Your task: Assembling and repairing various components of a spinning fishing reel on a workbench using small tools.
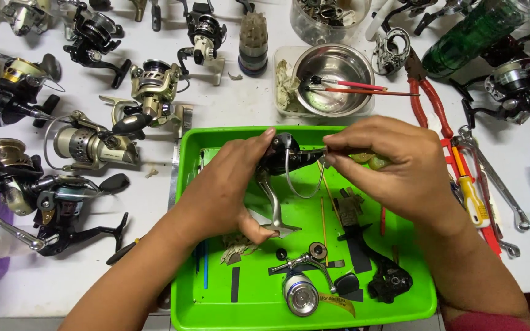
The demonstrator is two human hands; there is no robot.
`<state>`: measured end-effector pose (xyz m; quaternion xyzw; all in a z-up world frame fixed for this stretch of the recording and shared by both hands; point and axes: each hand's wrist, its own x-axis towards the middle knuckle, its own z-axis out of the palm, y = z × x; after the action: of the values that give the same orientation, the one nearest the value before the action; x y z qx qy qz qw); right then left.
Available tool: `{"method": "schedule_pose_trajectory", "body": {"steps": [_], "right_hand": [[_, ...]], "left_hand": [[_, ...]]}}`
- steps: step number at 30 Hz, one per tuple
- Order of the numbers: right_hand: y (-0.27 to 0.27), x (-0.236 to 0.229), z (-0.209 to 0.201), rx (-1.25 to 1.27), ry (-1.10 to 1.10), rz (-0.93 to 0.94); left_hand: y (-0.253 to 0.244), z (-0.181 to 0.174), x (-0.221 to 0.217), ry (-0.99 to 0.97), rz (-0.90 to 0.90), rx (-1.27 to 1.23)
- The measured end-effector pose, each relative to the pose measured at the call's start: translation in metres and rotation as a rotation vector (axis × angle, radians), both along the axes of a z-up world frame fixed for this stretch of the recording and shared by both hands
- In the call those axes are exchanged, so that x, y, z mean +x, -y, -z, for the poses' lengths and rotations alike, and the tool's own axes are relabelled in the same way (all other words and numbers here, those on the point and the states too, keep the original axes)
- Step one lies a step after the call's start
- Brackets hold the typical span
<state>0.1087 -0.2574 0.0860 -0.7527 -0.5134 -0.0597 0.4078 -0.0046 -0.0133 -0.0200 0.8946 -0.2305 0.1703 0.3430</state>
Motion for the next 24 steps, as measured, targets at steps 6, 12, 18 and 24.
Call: {"method": "schedule_pose_trajectory", "body": {"steps": [6, 12, 18, 24], "right_hand": [[0.002, 0.001, -0.002, -0.014, -0.098, -0.03], [0.003, 0.003, 0.0, 0.004, 0.077, -0.108], [0.006, 0.004, 0.001, 0.018, 0.106, -0.097], [0.003, 0.003, -0.002, 0.009, 0.09, -0.079]], "left_hand": [[0.001, -0.004, 0.0, 0.007, 0.011, 0.001], [0.001, -0.004, -0.001, -0.021, 0.018, -0.023], [0.001, -0.014, -0.004, -0.258, 0.024, -0.11], [0.0, -0.012, -0.003, -0.226, 0.039, -0.11]]}}
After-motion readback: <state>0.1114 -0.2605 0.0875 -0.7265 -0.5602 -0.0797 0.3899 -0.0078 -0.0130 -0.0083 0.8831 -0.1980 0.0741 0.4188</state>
